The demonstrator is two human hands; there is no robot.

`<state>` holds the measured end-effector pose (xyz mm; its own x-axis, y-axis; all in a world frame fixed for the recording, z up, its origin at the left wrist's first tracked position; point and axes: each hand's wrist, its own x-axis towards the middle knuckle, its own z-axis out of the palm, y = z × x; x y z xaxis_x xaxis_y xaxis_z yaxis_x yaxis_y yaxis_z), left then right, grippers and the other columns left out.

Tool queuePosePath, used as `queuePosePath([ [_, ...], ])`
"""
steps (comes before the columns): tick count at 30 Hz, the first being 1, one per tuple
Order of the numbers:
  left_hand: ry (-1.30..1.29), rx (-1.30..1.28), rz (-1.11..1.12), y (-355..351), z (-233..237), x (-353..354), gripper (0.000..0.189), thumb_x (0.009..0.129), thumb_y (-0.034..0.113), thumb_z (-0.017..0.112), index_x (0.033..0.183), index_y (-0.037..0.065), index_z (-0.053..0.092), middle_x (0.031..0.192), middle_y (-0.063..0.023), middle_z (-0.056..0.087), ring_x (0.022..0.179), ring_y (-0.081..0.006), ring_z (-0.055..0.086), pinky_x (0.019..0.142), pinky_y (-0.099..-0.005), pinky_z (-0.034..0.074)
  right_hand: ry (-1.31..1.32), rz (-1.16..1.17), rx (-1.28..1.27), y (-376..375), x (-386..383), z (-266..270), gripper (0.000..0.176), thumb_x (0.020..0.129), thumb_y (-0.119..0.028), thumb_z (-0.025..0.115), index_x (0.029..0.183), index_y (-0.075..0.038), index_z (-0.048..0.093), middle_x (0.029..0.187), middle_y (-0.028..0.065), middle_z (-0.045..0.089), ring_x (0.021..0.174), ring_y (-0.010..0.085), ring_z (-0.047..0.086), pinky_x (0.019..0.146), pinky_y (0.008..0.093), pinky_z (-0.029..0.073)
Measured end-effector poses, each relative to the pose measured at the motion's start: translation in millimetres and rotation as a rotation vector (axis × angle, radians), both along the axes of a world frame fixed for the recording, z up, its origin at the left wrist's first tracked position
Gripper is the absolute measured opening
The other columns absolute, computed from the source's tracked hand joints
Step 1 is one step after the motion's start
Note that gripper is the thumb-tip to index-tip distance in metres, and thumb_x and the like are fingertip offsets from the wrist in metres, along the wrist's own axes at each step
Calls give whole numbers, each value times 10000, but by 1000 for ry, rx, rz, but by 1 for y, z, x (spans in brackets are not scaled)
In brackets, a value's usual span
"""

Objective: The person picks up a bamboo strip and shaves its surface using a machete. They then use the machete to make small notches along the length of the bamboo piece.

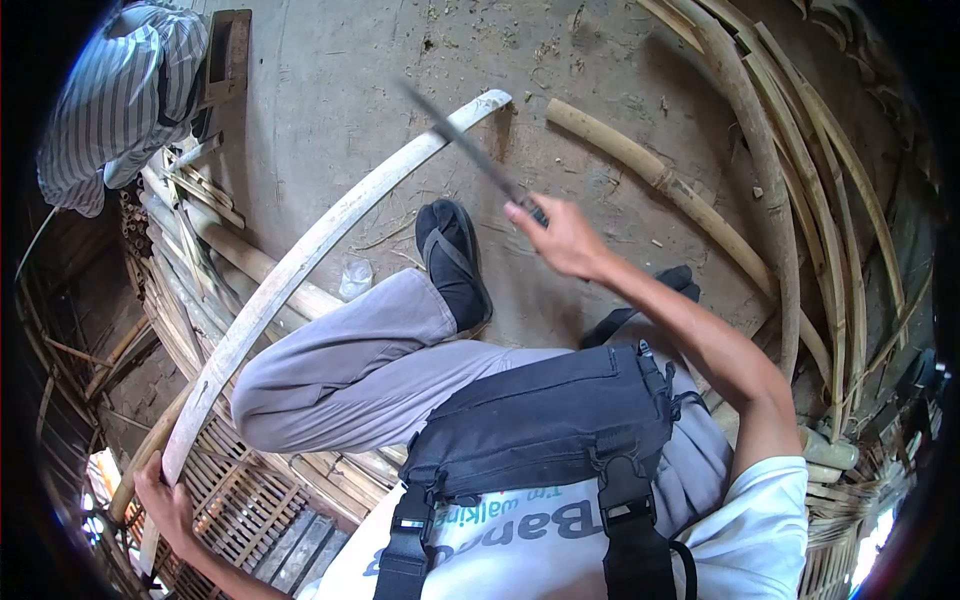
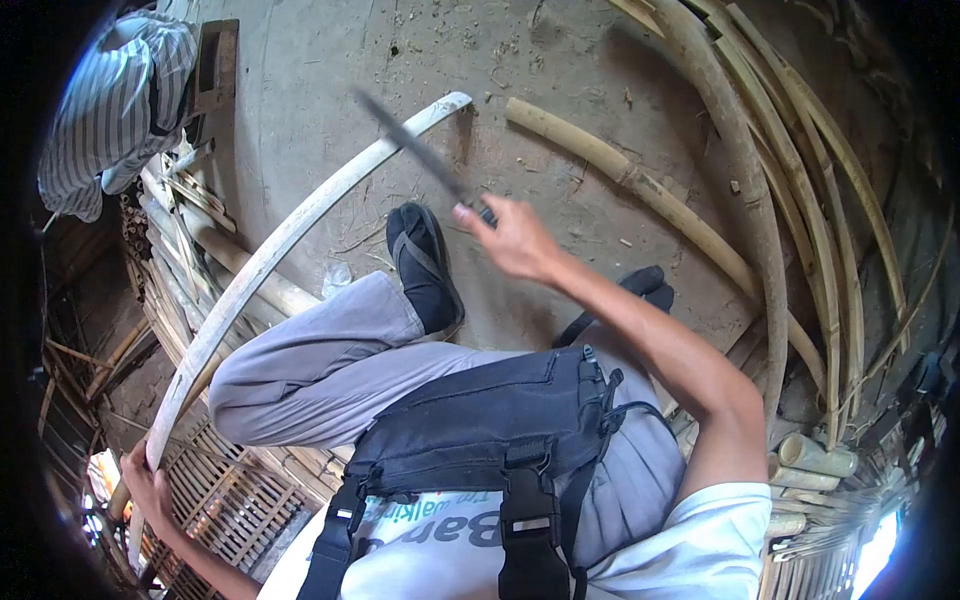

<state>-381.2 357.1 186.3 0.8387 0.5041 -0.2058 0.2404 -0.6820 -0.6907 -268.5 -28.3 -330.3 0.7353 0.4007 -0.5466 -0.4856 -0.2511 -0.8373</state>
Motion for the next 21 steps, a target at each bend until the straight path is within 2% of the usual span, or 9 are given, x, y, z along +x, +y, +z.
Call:
queuePosePath([
  [3,-24,-13,47,2,-7,0,510,607,-17,551,1116,-9,577,1014,-190,545,1028,-375,516,979,-420,374,-19,-6,-18,-9,14,-22,555,956,-572,463,881,-30,551,563,44,501,538,144,547,506,354,454],
  [5,-14,-11,69,7,-7,-2,508,599,-14,544,1106,-11,576,1016,-184,544,1029,-373,517,981,-420,376,142,-30,-8,-3,12,4,608,953,-571,447,889,8,621,616,101,561,574,215,554,570,428,462],
  [7,-5,-12,-5,18,-6,-11,500,604,-12,551,1104,-10,576,1010,-179,542,1030,-369,519,975,-418,380,148,6,26,5,3,-8,616,948,-566,462,877,27,616,626,112,570,584,228,556,604,431,472],
  [9,3,-8,-28,19,-3,-13,494,607,-12,555,1101,-11,575,1000,-177,539,1026,-369,520,964,-418,384,-282,-110,-94,0,1,-35,619,946,-558,471,836,38,596,640,128,580,591,249,562,628,444,469],
  [10,-13,-19,1,15,-4,-10,495,604,-10,553,1099,-10,576,994,-176,538,1024,-371,519,964,-421,383,-105,-152,-106,-7,14,-39,621,945,-553,475,851,46,608,661,155,606,616,274,590,658,457,479],
  [11,-38,-34,27,11,-8,-6,496,602,-9,552,1097,-9,576,988,-176,536,1022,-373,519,964,-423,382,-47,15,-142,-24,29,-42,603,946,-543,479,857,39,612,664,158,611,623,269,604,650,452,485],
  [14,-35,1,41,5,-11,0,500,598,-10,553,1098,-6,577,986,-178,538,1019,-371,520,965,-419,379,-98,-77,-98,-9,13,-12,536,955,-498,489,789,3,583,618,114,575,571,232,549,567,441,441],
  [15,-19,24,34,5,-11,2,503,600,-10,557,1102,-2,577,990,-178,539,1022,-371,521,966,-416,378,-13,53,-38,-8,14,3,524,955,-491,498,801,2,585,605,106,565,571,225,539,566,436,438],
  [21,-122,24,-122,20,-11,5,479,592,-1,561,1066,-59,605,973,-214,612,960,-374,562,918,-405,418,-83,65,-35,-11,17,7,495,960,-495,500,836,-20,569,577,74,538,542,187,544,519,390,441],
])
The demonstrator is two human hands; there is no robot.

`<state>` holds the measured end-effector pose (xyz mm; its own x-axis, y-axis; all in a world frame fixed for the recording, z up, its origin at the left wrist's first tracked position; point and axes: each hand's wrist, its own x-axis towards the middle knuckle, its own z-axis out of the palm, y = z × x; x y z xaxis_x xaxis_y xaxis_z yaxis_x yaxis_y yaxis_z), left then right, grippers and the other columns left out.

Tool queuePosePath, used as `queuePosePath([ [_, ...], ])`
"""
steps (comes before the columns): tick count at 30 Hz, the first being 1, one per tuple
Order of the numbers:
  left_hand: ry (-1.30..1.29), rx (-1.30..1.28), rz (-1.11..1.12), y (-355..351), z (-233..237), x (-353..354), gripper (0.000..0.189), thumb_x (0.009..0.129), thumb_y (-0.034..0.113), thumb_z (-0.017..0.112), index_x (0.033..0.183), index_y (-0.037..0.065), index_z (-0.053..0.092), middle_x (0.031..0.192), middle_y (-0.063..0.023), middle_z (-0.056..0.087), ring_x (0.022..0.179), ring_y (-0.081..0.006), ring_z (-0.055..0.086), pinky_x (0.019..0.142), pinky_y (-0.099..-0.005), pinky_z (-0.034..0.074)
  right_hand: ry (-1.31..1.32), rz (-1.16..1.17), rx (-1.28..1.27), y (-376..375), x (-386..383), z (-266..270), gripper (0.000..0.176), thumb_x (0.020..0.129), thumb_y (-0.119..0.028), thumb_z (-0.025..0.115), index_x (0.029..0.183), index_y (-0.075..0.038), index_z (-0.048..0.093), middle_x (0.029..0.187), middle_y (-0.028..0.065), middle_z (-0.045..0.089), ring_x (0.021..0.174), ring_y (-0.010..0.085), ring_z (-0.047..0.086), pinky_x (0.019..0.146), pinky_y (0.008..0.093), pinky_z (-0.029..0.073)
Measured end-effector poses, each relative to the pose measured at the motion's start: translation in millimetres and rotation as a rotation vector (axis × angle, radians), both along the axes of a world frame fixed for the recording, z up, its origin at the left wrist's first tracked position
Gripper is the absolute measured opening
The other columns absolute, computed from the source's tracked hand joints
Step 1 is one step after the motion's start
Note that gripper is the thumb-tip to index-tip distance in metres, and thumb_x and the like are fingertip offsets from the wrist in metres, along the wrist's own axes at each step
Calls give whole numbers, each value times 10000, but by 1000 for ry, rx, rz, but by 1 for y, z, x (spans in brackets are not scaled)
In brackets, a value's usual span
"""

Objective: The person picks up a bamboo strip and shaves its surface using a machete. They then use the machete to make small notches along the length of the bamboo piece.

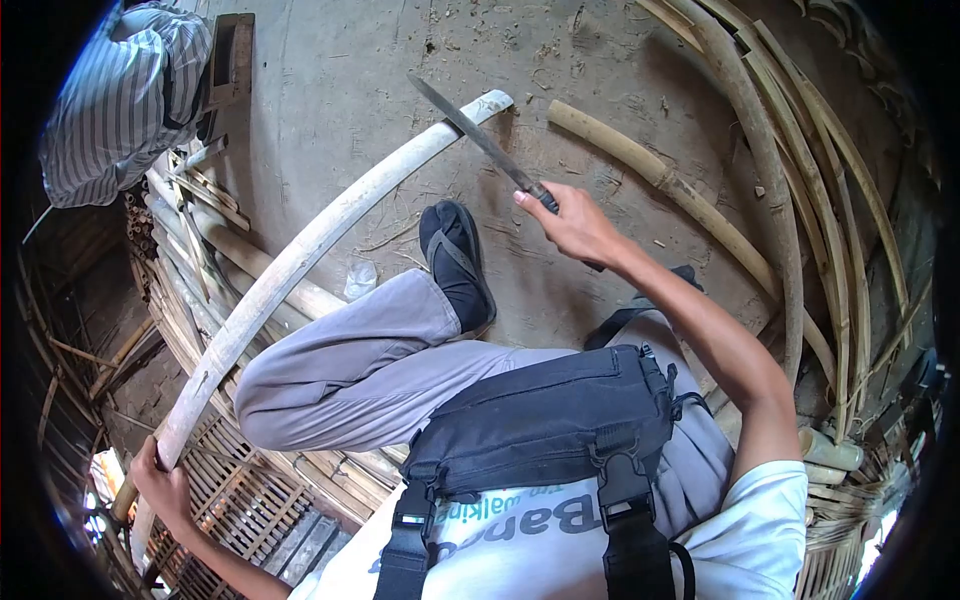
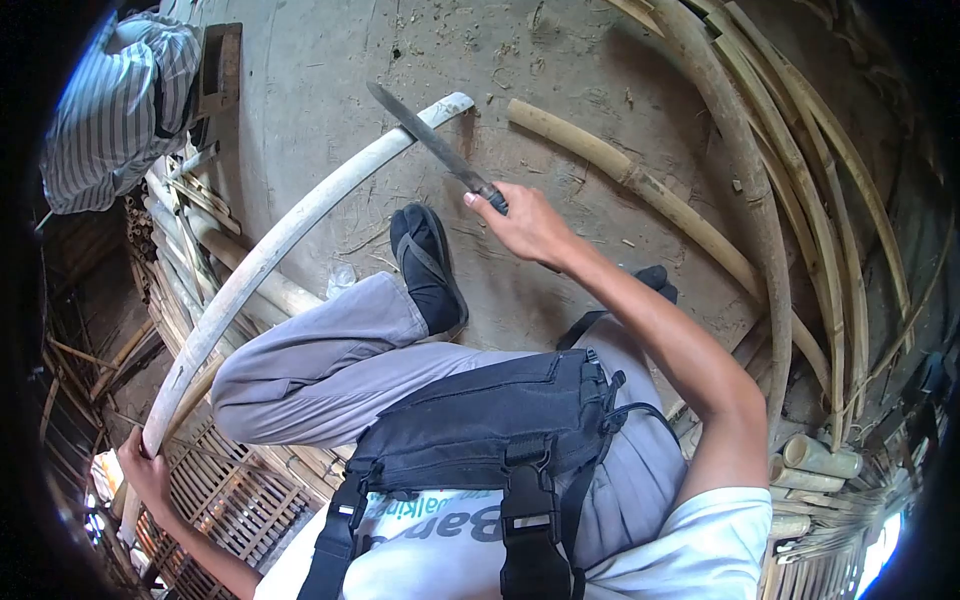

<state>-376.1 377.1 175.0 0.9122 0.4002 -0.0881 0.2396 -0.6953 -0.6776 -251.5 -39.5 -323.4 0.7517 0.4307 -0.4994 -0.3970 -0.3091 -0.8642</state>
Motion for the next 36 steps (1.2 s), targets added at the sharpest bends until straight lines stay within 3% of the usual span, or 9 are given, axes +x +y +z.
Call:
queuePosePath([
  [6,-111,-67,-271,11,7,-7,572,568,-33,543,1136,-80,598,929,-223,643,863,-357,616,827,-383,478,367,-38,161,-13,10,-10,552,961,-573,449,810,-47,523,608,52,522,468,144,561,426,312,456],
  [11,-72,-13,-355,11,8,0,556,570,-33,573,1125,-62,607,906,-215,644,818,-358,622,791,-398,494,95,18,55,0,7,1,488,995,-451,452,870,7,563,601,77,520,496,242,566,556,433,476],
  [14,-111,82,-437,-10,2,12,491,568,-27,582,1058,-33,615,861,-195,629,778,-364,610,739,-410,487,-85,102,113,1,13,15,445,993,-432,483,881,-2,508,584,79,503,466,147,543,459,347,456],
  [19,-164,177,-543,-14,5,15,406,556,-21,575,960,3,605,782,-169,593,736,-372,587,675,-425,463,-167,8,79,-4,6,-16,478,984,-442,489,874,21,534,601,142,547,465,200,528,510,395,444],
  [22,-149,197,-474,-12,3,15,409,551,-26,578,958,4,609,756,-167,584,714,-370,580,662,-427,458,-92,-31,-117,-14,15,-20,497,971,-462,487,902,20,589,669,224,612,681,344,651,642,475,467],
  [25,-108,184,-590,-6,4,24,402,552,-29,571,951,2,607,732,-166,568,679,-361,560,636,-430,441,142,-21,-45,-4,14,7,528,964,-488,487,893,21,607,674,217,620,683,333,652,645,474,471],
  [27,-150,130,-694,-14,0,31,395,552,-29,561,944,-4,602,719,-167,554,649,-353,539,611,-427,420,-100,67,29,3,11,15,570,955,-523,485,863,23,621,674,203,620,660,306,640,641,465,473],
  [32,-115,144,-526,-20,5,30,382,561,-43,556,940,-38,597,735,-189,567,658,-368,546,623,-417,426,-79,-47,-111,-8,29,-57,507,979,-481,480,776,-22,548,556,62,529,460,160,522,437,372,418],
  [36,-99,89,-439,-25,2,34,384,577,-55,556,958,-64,601,758,-203,588,700,-390,574,669,-416,454,129,-42,24,-2,25,15,499,978,-455,479,820,-1,609,526,83,536,469,187,540,498,413,442],
])
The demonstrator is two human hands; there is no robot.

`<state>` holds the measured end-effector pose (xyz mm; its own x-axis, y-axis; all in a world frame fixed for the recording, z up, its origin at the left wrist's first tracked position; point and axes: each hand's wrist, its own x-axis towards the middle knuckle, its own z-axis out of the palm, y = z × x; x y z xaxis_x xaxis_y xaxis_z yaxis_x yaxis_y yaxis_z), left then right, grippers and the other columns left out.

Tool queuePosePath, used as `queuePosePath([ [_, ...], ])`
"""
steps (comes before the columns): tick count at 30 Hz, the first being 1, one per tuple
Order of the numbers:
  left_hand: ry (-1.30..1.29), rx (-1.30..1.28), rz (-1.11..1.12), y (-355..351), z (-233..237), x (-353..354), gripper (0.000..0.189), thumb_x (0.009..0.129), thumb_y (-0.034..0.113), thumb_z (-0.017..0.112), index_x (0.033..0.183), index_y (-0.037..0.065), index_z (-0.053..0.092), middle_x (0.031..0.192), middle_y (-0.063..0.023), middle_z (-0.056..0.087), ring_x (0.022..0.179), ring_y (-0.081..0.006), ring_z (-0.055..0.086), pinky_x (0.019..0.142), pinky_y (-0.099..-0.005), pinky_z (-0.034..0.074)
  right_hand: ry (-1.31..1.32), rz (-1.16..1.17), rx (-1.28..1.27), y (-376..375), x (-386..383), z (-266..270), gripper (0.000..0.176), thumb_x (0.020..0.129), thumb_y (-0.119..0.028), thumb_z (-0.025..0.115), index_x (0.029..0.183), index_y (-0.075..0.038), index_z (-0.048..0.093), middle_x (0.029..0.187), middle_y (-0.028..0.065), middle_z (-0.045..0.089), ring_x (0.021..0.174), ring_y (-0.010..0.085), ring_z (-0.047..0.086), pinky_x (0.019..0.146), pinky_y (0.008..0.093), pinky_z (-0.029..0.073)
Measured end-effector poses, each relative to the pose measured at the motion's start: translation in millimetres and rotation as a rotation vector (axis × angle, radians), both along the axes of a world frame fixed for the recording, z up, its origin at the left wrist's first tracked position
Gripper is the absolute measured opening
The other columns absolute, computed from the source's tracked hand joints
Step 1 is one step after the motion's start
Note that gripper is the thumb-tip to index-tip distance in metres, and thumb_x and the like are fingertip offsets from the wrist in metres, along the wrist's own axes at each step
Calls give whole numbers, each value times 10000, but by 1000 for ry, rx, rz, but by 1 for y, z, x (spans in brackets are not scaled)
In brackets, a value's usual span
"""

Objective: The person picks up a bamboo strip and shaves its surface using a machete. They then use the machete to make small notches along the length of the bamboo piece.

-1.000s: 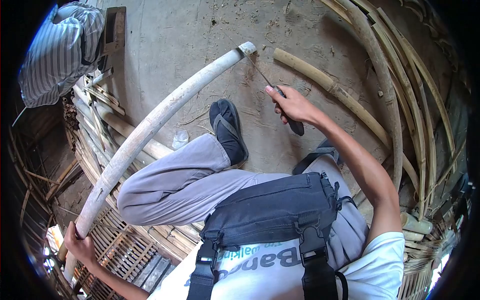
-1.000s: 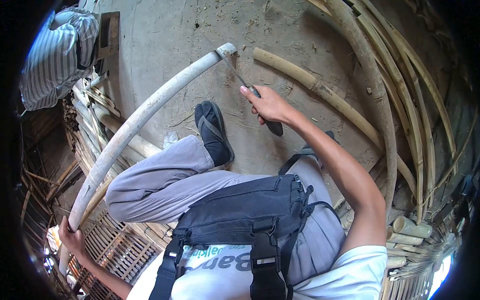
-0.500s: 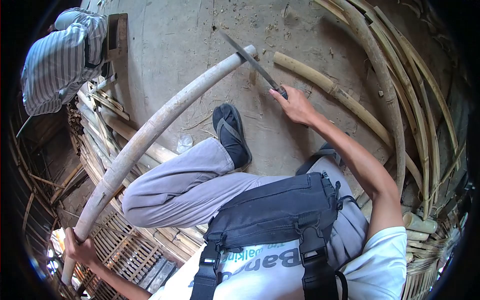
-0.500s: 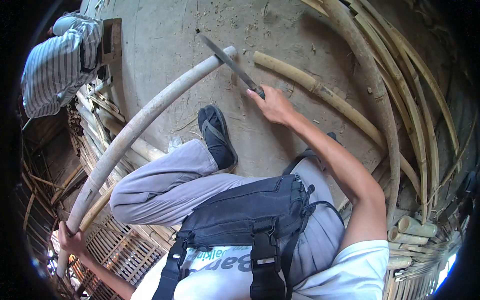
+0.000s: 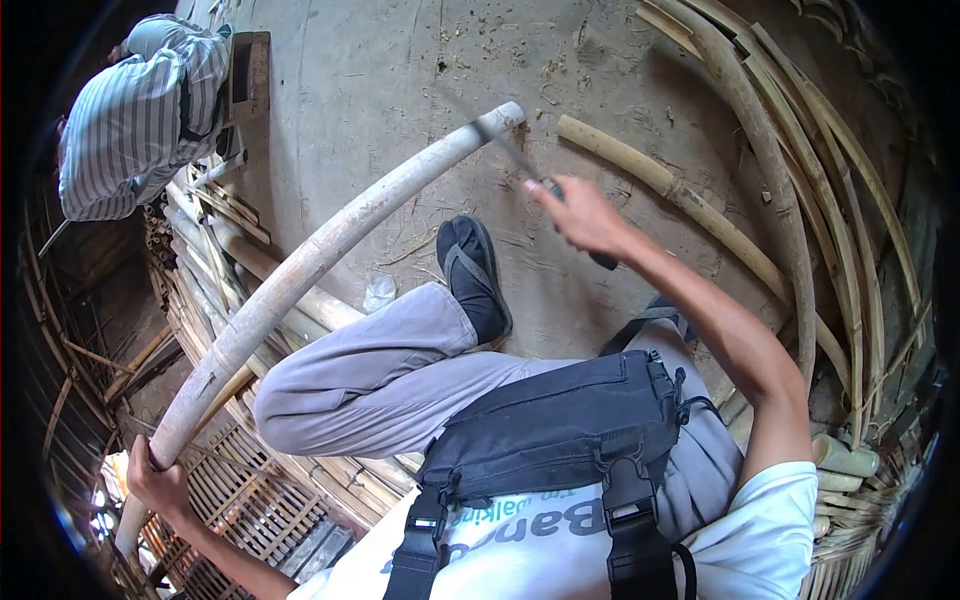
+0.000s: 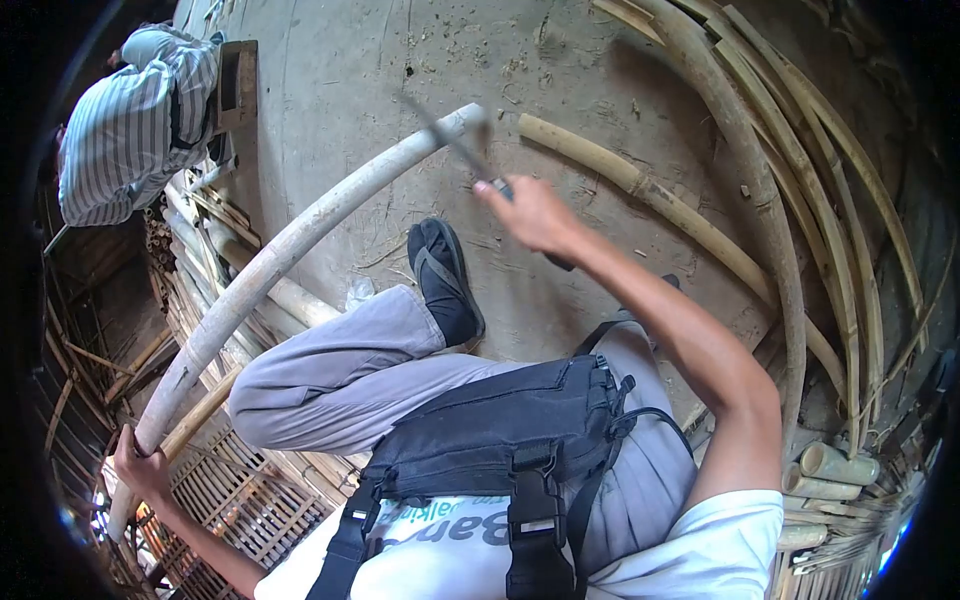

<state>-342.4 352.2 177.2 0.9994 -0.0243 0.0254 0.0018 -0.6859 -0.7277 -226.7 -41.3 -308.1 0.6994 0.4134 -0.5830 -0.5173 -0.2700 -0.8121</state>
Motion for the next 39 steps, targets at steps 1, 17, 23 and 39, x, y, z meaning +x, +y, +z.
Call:
queuePosePath([
  [1,7,19,74,-1,-1,1,389,583,-59,558,968,-72,606,765,-207,598,717,-397,585,694,-418,466,-94,97,-11,7,-5,0,501,979,-456,473,860,6,625,551,107,556,500,218,559,515,427,446],
  [17,77,-155,349,19,18,10,418,618,-43,546,1035,-23,571,902,-167,525,881,-328,536,836,-373,428,-165,-21,-155,-3,-12,-49,596,961,-514,464,860,49,629,668,209,631,632,306,638,614,480,485],
  [23,100,-184,331,25,24,12,423,602,-52,537,1024,-31,561,918,-159,524,897,-313,538,858,-352,424,-148,15,-52,6,-19,-4,536,974,-467,452,820,19,617,649,185,607,601,308,613,608,470,471],
  [39,155,-182,379,40,21,17,411,609,-12,549,1019,-34,539,946,-169,520,936,-329,529,906,-359,408,-88,-48,-76,13,-9,-32,525,968,-474,467,805,9,593,669,188,605,626,311,613,621,472,460],
])
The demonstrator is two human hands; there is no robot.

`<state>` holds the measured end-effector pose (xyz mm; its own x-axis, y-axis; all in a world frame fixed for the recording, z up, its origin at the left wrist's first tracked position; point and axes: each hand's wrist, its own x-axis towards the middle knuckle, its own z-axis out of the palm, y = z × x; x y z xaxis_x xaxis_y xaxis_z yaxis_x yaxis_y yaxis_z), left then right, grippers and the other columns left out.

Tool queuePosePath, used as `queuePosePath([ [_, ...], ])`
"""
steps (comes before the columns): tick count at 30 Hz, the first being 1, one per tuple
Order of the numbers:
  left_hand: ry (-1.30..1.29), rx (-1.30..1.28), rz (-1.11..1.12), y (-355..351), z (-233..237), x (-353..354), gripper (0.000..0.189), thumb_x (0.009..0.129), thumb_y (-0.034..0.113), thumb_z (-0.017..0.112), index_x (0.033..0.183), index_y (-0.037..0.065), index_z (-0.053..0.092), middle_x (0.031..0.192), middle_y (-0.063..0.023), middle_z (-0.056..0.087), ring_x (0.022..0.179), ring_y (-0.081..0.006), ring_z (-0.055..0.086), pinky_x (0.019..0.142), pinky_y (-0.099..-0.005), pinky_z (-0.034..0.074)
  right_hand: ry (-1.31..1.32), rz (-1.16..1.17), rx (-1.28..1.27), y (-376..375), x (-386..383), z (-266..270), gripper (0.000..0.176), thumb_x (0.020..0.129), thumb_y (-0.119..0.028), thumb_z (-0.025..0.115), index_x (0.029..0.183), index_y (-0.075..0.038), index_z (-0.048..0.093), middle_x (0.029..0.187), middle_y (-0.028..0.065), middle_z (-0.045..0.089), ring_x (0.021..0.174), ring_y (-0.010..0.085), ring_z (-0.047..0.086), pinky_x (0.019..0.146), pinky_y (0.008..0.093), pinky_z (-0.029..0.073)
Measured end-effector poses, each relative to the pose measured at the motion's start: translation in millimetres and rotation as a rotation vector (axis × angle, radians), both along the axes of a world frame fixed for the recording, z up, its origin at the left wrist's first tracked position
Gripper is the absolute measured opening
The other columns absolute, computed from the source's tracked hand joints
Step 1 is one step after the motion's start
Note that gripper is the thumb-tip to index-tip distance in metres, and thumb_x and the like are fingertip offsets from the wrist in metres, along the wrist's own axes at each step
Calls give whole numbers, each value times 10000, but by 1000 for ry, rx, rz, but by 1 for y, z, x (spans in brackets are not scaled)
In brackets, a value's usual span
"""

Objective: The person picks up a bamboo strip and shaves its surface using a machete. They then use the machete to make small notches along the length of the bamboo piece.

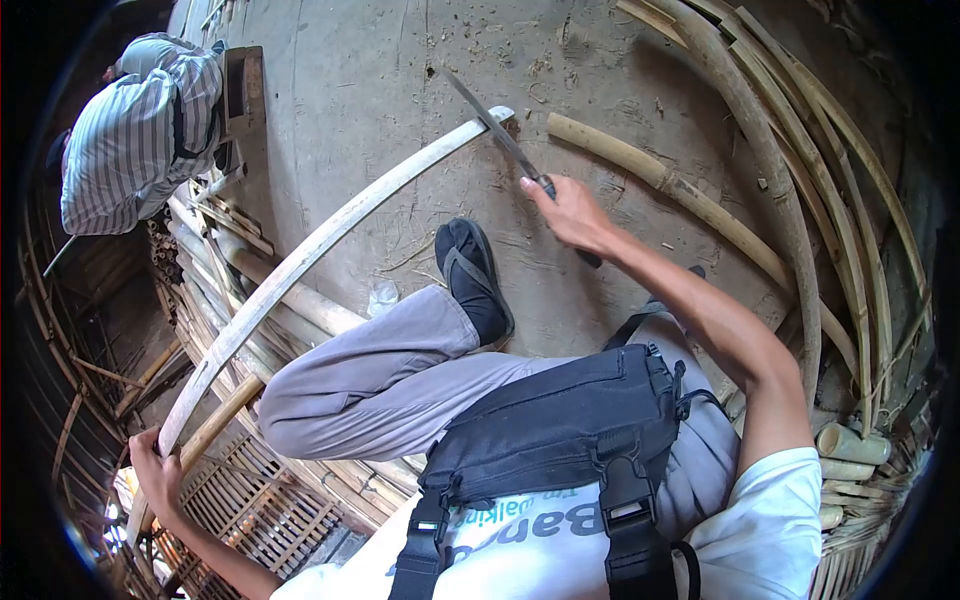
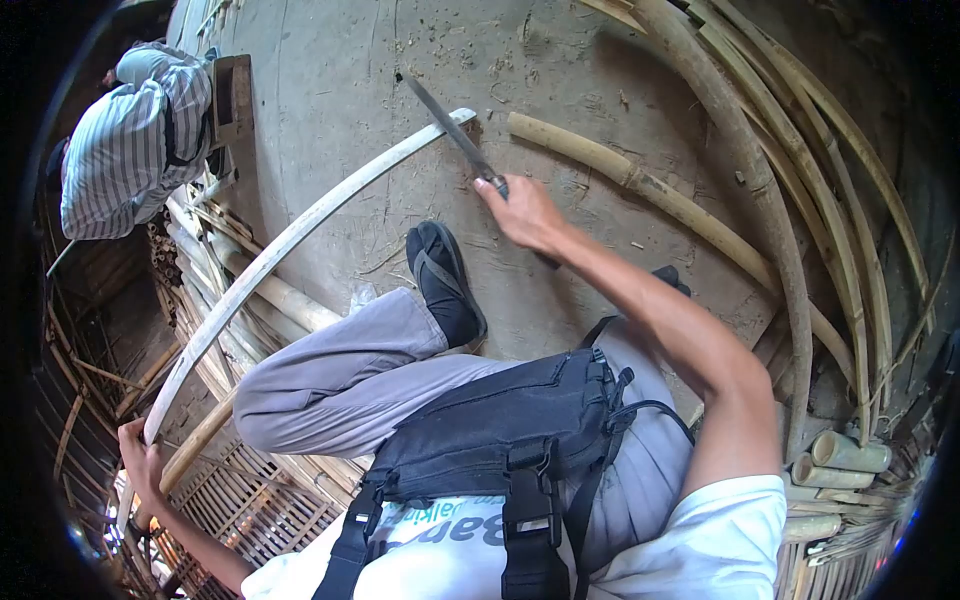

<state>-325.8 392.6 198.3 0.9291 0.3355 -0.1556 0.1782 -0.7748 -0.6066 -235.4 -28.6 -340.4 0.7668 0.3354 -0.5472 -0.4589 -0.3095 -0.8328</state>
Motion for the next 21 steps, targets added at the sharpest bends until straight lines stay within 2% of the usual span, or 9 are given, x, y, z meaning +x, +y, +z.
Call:
queuePosePath([
  [1,13,13,-11,1,0,0,399,613,-14,548,1011,-35,540,937,-168,517,924,-325,528,900,-357,408,37,-61,34,5,-4,3,533,965,-482,468,816,12,603,669,190,606,633,317,621,612,472,460],
  [3,-1,-3,29,0,-5,2,386,617,-18,553,1003,-35,542,931,-166,514,914,-320,526,891,-353,408,-41,-10,37,3,-5,0,539,963,-483,469,834,20,613,670,198,604,638,328,622,601,471,460],
  [5,-10,-11,78,-4,-3,2,374,622,-22,557,995,-35,543,924,-164,512,904,-314,524,883,-350,409,-19,-25,36,-2,-8,-9,524,978,-493,461,765,-23,547,559,57,493,524,174,510,506,389,420],
  [9,-26,-21,86,-13,-11,4,349,643,-25,592,989,-31,543,928,-155,519,906,-308,523,883,-349,409,116,-6,28,-1,0,11,516,978,-489,461,886,-3,609,575,57,516,531,191,519,517,421,421],
  [13,-11,14,99,0,-10,4,345,647,-16,615,984,-24,541,920,-153,518,911,-310,526,876,-348,411,-84,108,68,1,-7,23,553,976,-508,447,825,7,581,595,105,545,543,226,551,554,435,451],
  [14,-10,6,115,5,-7,2,345,646,-11,624,981,-21,540,915,-152,517,910,-310,526,870,-347,413,-125,40,25,2,-9,2,547,976,-505,451,832,4,589,577,102,537,549,217,550,550,431,450],
  [15,-13,5,118,3,-7,0,345,646,-11,624,981,-21,540,915,-152,517,910,-310,526,870,-347,413,-1,48,-17,-6,3,-2,545,975,-496,460,886,21,611,596,127,549,577,229,560,574,432,455],
  [17,-38,-40,129,-1,-11,-1,340,645,-5,626,974,-19,537,910,-154,518,905,-313,528,865,-349,415,-90,63,-80,-11,6,-10,551,966,-493,478,862,25,633,640,191,622,612,292,639,605,457,504],
  [21,-28,-33,126,0,-12,1,351,631,-26,596,978,-22,540,915,-151,523,910,-313,532,873,-353,415,-2,59,39,-1,3,13,570,966,-507,466,892,31,640,655,202,630,633,300,647,617,469,498],
])
